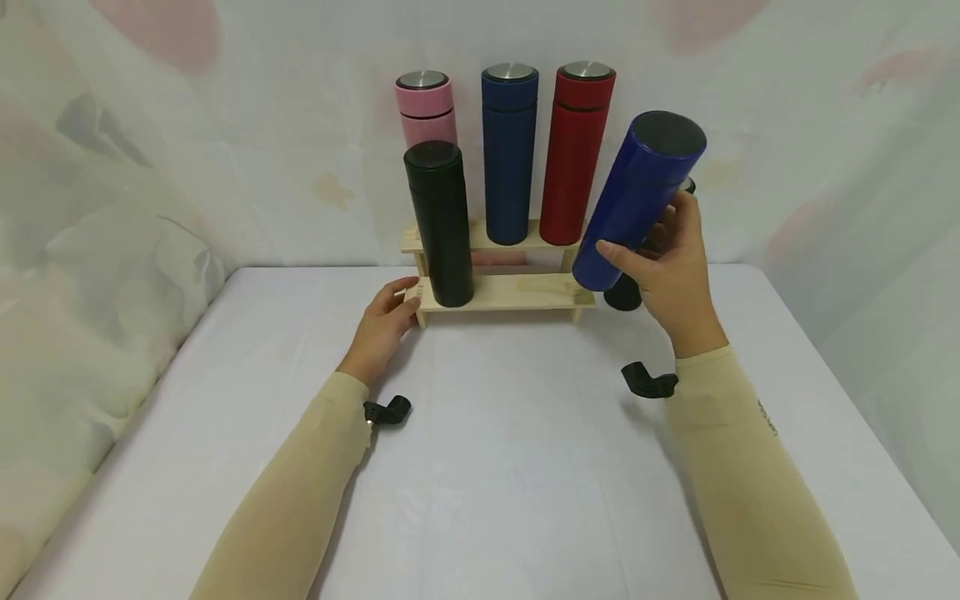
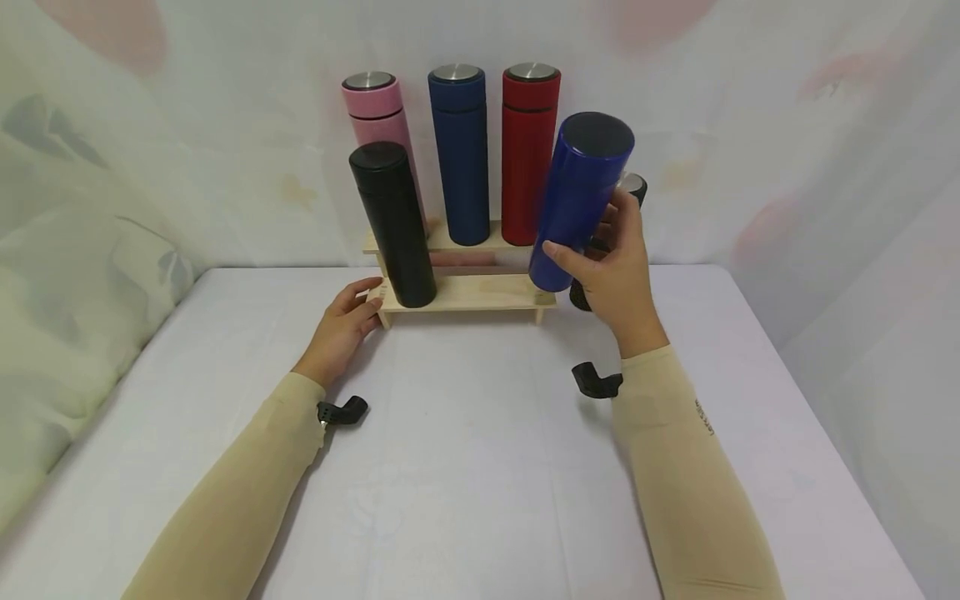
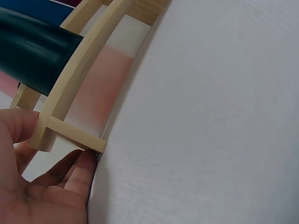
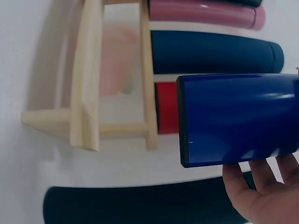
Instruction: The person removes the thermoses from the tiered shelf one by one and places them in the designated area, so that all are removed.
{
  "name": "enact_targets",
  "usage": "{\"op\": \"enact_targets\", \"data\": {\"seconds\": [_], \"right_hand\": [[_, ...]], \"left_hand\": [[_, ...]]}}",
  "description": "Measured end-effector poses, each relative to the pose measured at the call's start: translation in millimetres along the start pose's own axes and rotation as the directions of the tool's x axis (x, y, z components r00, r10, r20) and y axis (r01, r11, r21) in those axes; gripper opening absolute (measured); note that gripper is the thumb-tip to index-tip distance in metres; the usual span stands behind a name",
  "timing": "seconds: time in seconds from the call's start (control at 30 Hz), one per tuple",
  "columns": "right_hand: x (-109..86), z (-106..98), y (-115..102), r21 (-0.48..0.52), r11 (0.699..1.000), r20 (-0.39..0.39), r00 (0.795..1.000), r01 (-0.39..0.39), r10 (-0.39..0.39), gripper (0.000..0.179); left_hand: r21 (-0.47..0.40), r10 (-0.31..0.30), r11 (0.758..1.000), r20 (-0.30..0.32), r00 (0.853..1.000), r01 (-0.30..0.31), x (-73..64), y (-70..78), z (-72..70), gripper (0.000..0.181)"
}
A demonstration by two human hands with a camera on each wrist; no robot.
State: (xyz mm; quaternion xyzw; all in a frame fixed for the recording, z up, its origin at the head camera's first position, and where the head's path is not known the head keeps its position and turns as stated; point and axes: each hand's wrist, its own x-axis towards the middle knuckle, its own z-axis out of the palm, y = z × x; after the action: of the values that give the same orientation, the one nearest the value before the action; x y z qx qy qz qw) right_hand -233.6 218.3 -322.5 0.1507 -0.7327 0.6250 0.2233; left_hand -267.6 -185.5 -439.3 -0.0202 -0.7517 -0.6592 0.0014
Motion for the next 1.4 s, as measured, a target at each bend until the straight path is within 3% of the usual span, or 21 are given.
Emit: {"op": "enact_targets", "data": {"seconds": [0.53, 0.83, 1.1, 1.4], "right_hand": [[6.4, -34.4, -7.8, 0.203, 0.979, -0.138, 0.990, 0.026, 0.002, 0.083], [5.7, -51.0, -10.0, 0.247, 0.969, -0.180, 0.983, 0.002, 0.044, 0.085], [5.2, -66.7, -12.0, 0.222, 0.975, -0.235, 0.970, -0.012, 0.065, 0.084], [4.2, -77.8, -9.5, 0.138, 0.986, -0.280, 0.951, -0.098, 0.133, 0.086]], "left_hand": [[-0.012, -0.002, 1.000, 0.001, 1.000, 0.002, 3.1, 0.0, 0.6, 0.049], [-0.021, -0.003, 1.000, -0.001, 1.000, 0.003, 1.1, 0.1, 0.4, 0.048], [-0.026, 0.000, 1.000, -0.002, 1.000, 0.000, 1.5, -1.7, 0.0, 0.048], [-0.023, 0.004, 1.000, -0.003, 1.000, -0.004, 2.0, -2.3, 0.3, 0.048]]}}
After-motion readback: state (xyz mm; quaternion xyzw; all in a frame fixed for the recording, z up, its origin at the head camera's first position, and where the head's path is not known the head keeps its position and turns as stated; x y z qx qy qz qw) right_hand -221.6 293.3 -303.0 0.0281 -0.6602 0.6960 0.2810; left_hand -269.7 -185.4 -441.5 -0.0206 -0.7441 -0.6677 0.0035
